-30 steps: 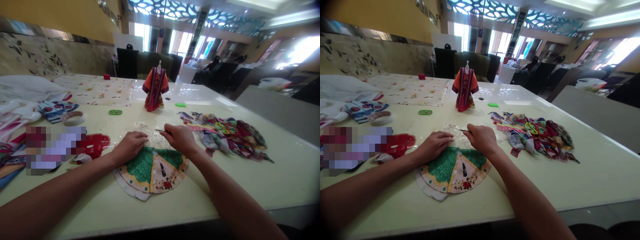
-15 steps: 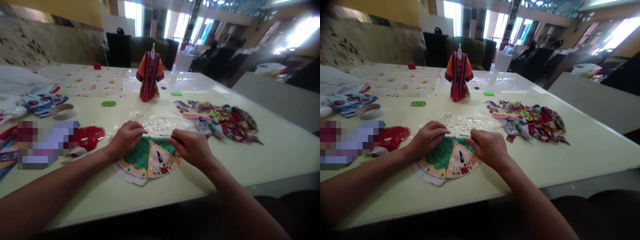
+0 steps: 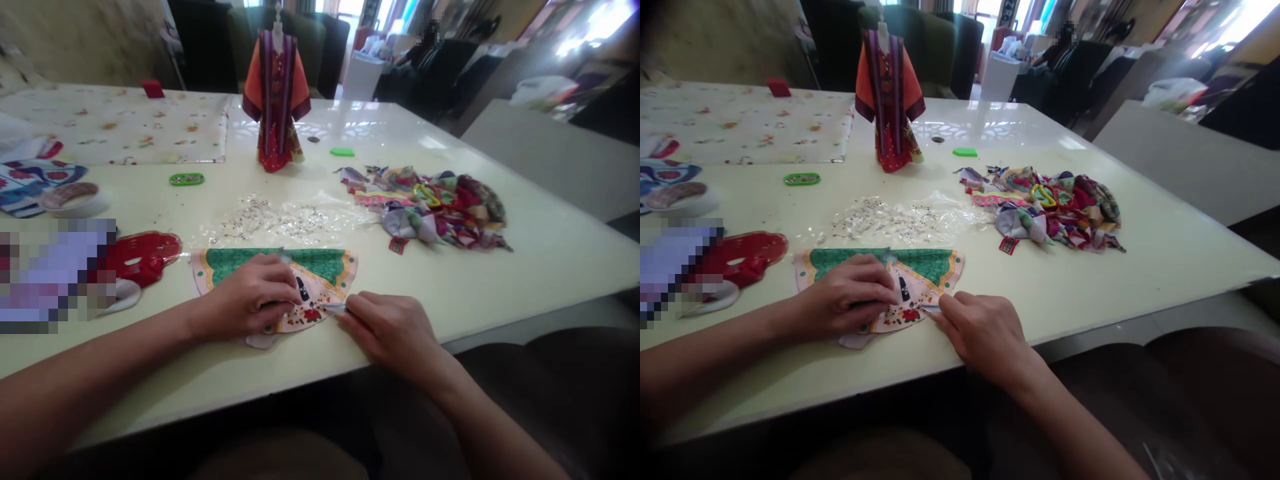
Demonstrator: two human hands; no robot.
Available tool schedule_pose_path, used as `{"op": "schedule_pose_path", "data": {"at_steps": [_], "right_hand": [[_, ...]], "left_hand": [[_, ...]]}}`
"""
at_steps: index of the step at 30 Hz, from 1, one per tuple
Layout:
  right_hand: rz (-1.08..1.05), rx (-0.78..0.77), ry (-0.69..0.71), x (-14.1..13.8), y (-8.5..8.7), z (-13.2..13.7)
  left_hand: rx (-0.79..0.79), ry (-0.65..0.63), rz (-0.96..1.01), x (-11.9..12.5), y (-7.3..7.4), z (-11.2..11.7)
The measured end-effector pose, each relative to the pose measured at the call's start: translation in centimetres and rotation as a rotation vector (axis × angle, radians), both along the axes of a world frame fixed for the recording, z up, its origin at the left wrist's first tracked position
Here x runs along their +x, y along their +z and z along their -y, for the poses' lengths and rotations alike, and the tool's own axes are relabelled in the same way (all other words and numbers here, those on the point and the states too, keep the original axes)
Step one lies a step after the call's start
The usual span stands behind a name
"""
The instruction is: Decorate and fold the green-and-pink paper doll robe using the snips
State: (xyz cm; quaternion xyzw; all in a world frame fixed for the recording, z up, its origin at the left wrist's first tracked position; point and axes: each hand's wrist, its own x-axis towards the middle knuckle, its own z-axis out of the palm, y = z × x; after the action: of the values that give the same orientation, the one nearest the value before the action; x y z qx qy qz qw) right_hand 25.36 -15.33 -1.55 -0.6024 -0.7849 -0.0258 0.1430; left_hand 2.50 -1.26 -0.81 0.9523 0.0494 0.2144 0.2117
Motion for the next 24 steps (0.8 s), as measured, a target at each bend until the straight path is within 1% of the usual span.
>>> {"op": "schedule_pose_path", "data": {"at_steps": [10, 24], "right_hand": [[0.028, -0.016, 0.019, -0.3, 0.06, 0.12], [0.083, -0.051, 0.01, -1.06, 0.06, -0.1]], "left_hand": [[0.056, -0.066, -0.076, 0.29, -0.29, 0.23], [0.048, -0.041, -0.104, 0.28, -0.58, 0.31]]}}
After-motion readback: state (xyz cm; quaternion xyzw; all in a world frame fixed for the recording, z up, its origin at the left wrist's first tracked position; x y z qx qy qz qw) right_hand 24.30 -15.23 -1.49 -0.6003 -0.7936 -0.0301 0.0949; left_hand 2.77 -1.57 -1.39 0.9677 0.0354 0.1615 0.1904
